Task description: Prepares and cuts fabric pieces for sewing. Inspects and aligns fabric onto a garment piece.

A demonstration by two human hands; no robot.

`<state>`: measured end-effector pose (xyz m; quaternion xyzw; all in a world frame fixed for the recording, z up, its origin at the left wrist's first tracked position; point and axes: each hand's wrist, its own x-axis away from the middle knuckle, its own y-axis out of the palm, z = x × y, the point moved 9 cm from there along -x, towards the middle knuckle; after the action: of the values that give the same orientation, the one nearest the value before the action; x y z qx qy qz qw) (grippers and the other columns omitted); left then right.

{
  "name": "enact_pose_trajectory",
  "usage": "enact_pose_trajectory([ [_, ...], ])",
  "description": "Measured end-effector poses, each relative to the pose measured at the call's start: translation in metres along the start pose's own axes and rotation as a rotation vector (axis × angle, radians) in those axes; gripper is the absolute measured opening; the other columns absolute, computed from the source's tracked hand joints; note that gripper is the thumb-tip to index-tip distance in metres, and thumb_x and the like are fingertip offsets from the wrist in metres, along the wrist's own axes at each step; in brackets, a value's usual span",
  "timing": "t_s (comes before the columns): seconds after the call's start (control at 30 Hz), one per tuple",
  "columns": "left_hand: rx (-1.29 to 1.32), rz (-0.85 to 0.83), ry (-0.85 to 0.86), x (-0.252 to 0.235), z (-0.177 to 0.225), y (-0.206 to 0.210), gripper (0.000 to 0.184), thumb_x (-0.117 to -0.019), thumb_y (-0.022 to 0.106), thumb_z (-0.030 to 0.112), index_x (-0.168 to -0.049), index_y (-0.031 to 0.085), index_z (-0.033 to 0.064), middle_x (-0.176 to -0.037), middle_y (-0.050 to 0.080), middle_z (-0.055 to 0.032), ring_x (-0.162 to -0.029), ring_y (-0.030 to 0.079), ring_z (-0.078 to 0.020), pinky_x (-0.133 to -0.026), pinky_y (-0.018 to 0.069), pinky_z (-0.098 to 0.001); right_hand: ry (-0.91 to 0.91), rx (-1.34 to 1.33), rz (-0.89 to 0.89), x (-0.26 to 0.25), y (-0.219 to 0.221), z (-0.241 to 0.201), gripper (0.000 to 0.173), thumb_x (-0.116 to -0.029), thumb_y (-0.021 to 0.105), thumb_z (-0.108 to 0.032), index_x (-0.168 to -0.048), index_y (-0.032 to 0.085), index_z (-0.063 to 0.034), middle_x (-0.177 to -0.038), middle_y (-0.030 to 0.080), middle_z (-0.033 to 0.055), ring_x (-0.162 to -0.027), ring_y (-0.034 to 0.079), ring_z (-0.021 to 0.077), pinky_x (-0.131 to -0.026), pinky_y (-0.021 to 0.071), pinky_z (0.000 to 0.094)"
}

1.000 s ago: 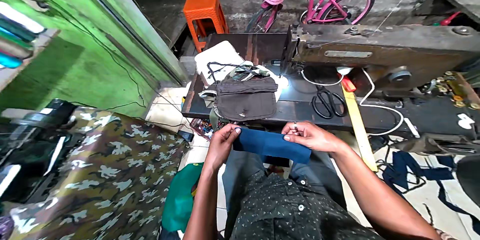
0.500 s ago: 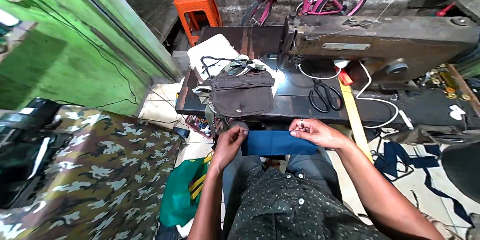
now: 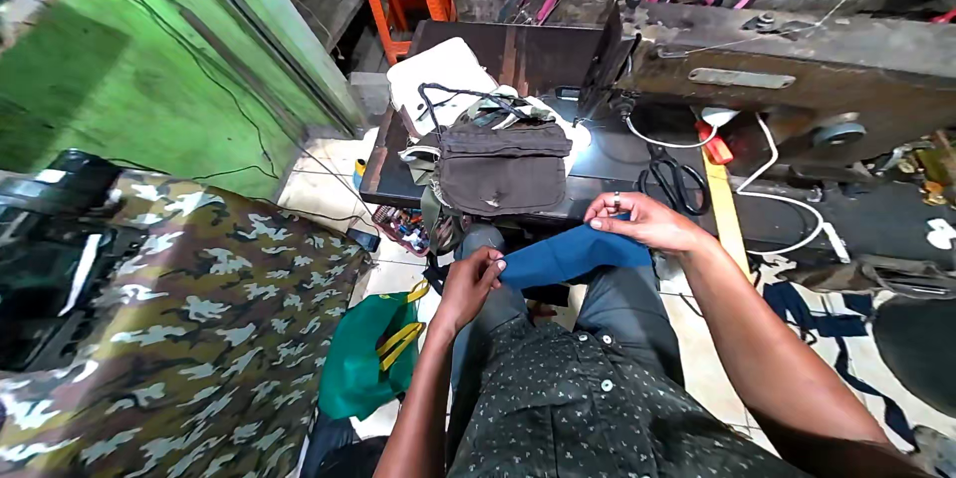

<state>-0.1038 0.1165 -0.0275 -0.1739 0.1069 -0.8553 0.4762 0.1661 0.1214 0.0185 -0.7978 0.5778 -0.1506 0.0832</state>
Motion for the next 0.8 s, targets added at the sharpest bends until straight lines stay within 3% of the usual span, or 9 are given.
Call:
enact_pose_trajectory([
  [0.1, -0.004, 0.002, 0.02, 0.0, 0.007, -0.001, 0.021, -0.1043, 0.057, 0.016, -0.114, 0.066, 0.0, -0.084, 0.07, -0.0017, -0.071, 0.068, -0.0065, -0.071, 0.0584, -0.025, -0.02, 0.072, 0.063, -0.009, -0.011, 0.004, 0.006, -0.0947, 0.067, -0.007, -0.099, 0.071, -0.006, -0.091, 0.068, 0.0005, -0.086, 0.064, 0.0074, -0.083, 0.0537, 0.0292],
  [0.23, -0.095, -0.067, 0.041, -0.005, 0.02, 0.001, 0.022, -0.1047, 0.056, 0.018, -0.114, 0.066, 0.0002, -0.084, 0.07, -0.0033, -0.073, 0.068, -0.008, -0.073, 0.0578, -0.0268, -0.047, -0.03, 0.17, -0.011, -0.017, 0.016, 0.007, -0.0944, 0.066, -0.004, -0.1, 0.07, -0.0053, -0.093, 0.068, 0.0009, -0.089, 0.064, 0.0078, -0.086, 0.054, 0.0292],
  [0.47, -0.134, -0.111, -0.005, -0.015, 0.007, 0.01, 0.023, -0.1058, 0.055, 0.018, -0.115, 0.065, -0.001, -0.087, 0.07, -0.0059, -0.076, 0.07, -0.0111, -0.077, 0.0594, -0.0296, -0.121, 0.024, 0.347, -0.003, -0.023, 0.022, 0.008, -0.0947, 0.069, -0.01, -0.102, 0.071, -0.0076, -0.096, 0.071, 0.0012, -0.087, 0.066, 0.009, -0.081, 0.0564, 0.0318],
  [0.6, -0.067, -0.072, -0.037, -0.013, 0.001, 0.008, 0.02, -0.105, 0.056, 0.016, -0.114, 0.065, 0.0005, -0.086, 0.069, -0.0031, -0.074, 0.068, -0.0082, -0.075, 0.0587, -0.027, -0.177, 0.13, 0.369, -0.003, -0.021, 0.021, 0.01, -0.0965, 0.067, -0.014, -0.103, 0.072, -0.0083, -0.098, 0.072, 0.0008, -0.092, 0.067, 0.0082, -0.086, 0.0559, 0.0335],
  [0.8, -0.026, -0.071, -0.057, -0.011, -0.001, 0.002, 0.02, -0.1046, 0.058, 0.016, -0.114, 0.067, 0.002, -0.085, 0.07, -0.001, -0.073, 0.067, -0.0059, -0.074, 0.0582, -0.0254, -0.156, 0.171, 0.362, -0.006, -0.021, 0.022, 0.01, -0.0965, 0.069, -0.016, -0.104, 0.073, -0.0103, -0.096, 0.073, 0.0004, -0.09, 0.068, 0.0084, -0.083, 0.056, 0.0361],
])
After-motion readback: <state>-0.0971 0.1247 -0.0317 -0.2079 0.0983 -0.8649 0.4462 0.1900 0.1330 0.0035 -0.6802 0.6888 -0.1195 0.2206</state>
